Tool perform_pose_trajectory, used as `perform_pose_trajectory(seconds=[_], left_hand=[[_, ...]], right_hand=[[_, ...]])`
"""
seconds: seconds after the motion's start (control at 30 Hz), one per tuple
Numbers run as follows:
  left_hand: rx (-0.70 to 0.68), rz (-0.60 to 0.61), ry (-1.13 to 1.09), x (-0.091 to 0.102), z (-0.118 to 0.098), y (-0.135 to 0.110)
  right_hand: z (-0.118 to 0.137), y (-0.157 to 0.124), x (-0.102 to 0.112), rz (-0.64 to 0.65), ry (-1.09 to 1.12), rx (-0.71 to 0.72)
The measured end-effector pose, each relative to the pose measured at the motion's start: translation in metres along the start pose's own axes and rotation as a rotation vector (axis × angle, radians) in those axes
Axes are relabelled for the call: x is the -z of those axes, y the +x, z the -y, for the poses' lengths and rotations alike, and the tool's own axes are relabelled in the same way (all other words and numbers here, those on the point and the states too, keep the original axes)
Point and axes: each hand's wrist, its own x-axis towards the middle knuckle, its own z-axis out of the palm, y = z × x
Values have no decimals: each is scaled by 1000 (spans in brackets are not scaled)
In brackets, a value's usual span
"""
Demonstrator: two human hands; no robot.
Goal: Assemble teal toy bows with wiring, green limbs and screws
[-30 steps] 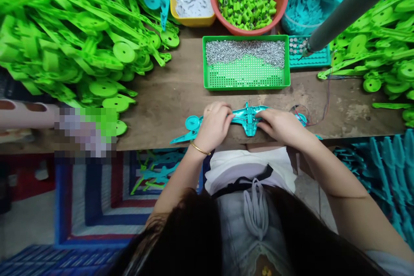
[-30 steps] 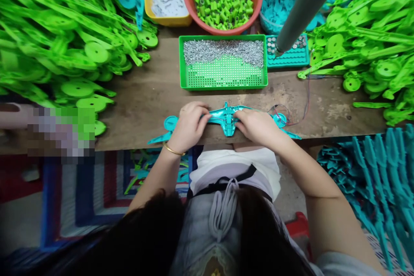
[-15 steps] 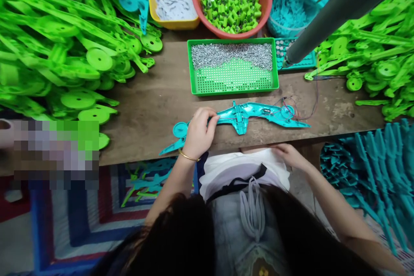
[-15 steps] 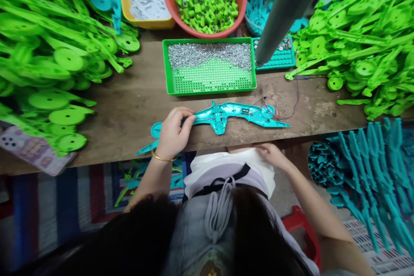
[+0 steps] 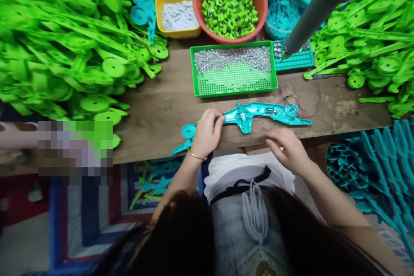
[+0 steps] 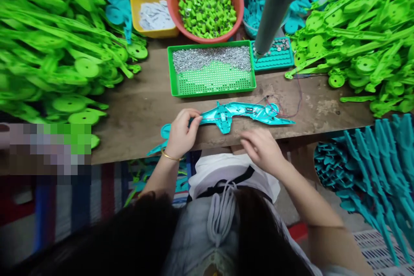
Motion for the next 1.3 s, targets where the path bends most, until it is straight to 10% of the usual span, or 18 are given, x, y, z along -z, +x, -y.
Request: perform_pose_trajectory(seconds=[0.2, 0.67, 0.97, 1.3], left_hand=[[-16, 19, 24, -4, 3, -1], [46, -131, 15, -5, 6, -3], [306, -490, -784, -13, 23, -1], [270, -324, -597, -8, 21, -5]], right_hand=[[-3, 56, -24, -58, -372, 169], [-15, 62, -22, -60, -299, 221], [-43, 40, 11, -71, -528, 161], [-41, 61, 37, 41, -474, -16]])
